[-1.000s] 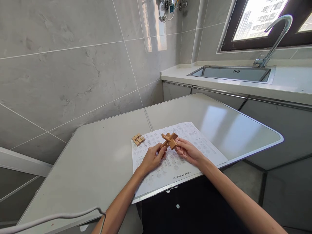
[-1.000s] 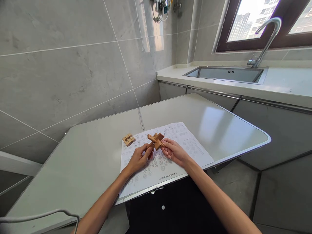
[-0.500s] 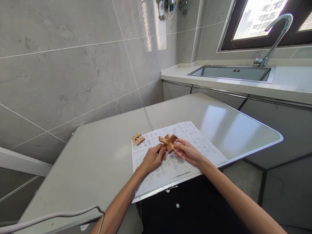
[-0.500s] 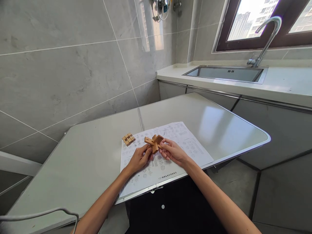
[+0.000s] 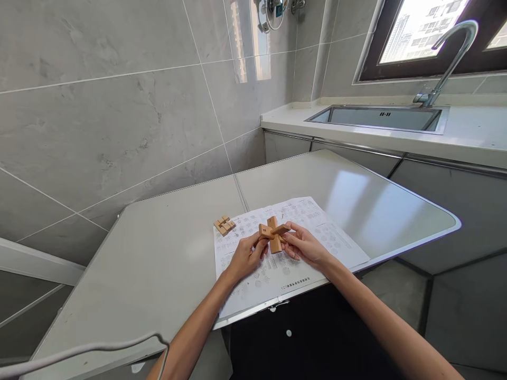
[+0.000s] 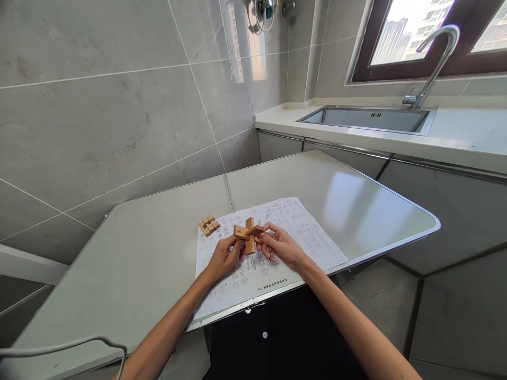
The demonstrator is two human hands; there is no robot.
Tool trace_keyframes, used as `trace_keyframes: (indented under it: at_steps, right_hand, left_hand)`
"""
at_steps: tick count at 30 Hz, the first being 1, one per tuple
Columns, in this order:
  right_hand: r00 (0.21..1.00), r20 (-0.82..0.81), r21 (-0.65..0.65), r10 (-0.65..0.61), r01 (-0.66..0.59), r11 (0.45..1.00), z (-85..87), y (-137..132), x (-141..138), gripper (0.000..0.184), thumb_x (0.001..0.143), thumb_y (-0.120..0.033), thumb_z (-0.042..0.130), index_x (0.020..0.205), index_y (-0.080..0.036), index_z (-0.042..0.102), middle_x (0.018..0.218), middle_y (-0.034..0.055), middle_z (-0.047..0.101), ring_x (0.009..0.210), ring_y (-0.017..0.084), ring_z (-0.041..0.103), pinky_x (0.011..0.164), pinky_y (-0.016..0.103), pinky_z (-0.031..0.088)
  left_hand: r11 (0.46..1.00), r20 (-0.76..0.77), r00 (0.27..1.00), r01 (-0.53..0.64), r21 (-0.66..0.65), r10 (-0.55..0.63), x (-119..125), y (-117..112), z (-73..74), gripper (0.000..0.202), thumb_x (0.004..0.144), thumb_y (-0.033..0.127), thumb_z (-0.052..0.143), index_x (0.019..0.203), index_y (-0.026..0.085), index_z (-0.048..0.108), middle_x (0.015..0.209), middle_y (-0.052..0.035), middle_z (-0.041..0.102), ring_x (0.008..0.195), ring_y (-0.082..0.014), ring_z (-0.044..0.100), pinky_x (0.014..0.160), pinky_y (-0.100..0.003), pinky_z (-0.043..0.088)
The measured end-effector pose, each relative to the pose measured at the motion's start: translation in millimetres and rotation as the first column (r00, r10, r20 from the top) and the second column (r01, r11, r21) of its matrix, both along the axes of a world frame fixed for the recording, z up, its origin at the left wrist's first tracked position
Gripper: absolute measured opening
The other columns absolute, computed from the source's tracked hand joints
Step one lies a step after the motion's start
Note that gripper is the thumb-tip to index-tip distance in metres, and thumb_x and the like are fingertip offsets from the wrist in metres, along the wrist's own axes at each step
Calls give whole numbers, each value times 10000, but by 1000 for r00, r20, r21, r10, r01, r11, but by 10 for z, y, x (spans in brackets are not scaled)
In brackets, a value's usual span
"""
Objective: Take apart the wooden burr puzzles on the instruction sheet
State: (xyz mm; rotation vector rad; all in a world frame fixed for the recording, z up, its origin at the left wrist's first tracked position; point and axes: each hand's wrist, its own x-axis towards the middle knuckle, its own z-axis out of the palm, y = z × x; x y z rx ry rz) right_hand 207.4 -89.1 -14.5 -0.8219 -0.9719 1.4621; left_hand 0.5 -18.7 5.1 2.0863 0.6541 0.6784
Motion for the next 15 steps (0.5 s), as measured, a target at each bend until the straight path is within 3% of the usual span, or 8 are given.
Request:
trace_keyframes:
  at_steps: [7, 11, 15]
  right_hand:
    - [985, 131, 88, -116, 104, 991, -25, -1, -13, 375, 942, -585, 702, 1036, -236, 597, 773, 0, 693, 500, 104, 522, 470, 248, 402]
    - [927, 248, 191, -281, 238, 952, -30, -9, -51, 339, 965, -561, 681, 1032, -240, 593, 696, -19, 666, 507, 136, 564, 510, 292, 473]
    - [893, 292, 255, -342, 272, 928, -34, -29, -94, 297, 982, -539, 663, 1025, -254, 590, 664, -26, 634, 543, 166, 596, 531, 322, 500]
  left_hand:
    - [990, -39, 993, -105, 92, 109, 25, 42, -51, 307, 1065, 383, 422, 1064, 203, 671, 929, -54, 696, 797, -186, 613, 737, -313, 479]
    - [988, 18, 996, -80, -135, 83, 45, 63, -61, 394, 1014, 289, 475, 1398, 226, 538, 1207, -88, 695, 1009, -214, 654, 871, -358, 523]
    - [945, 154, 986, 107, -309, -62, 23, 93, -46, 688, 875, 293, 673, 1518, 220, 439, 1449, -138, 584, 1268, -288, 597, 1083, -459, 480]
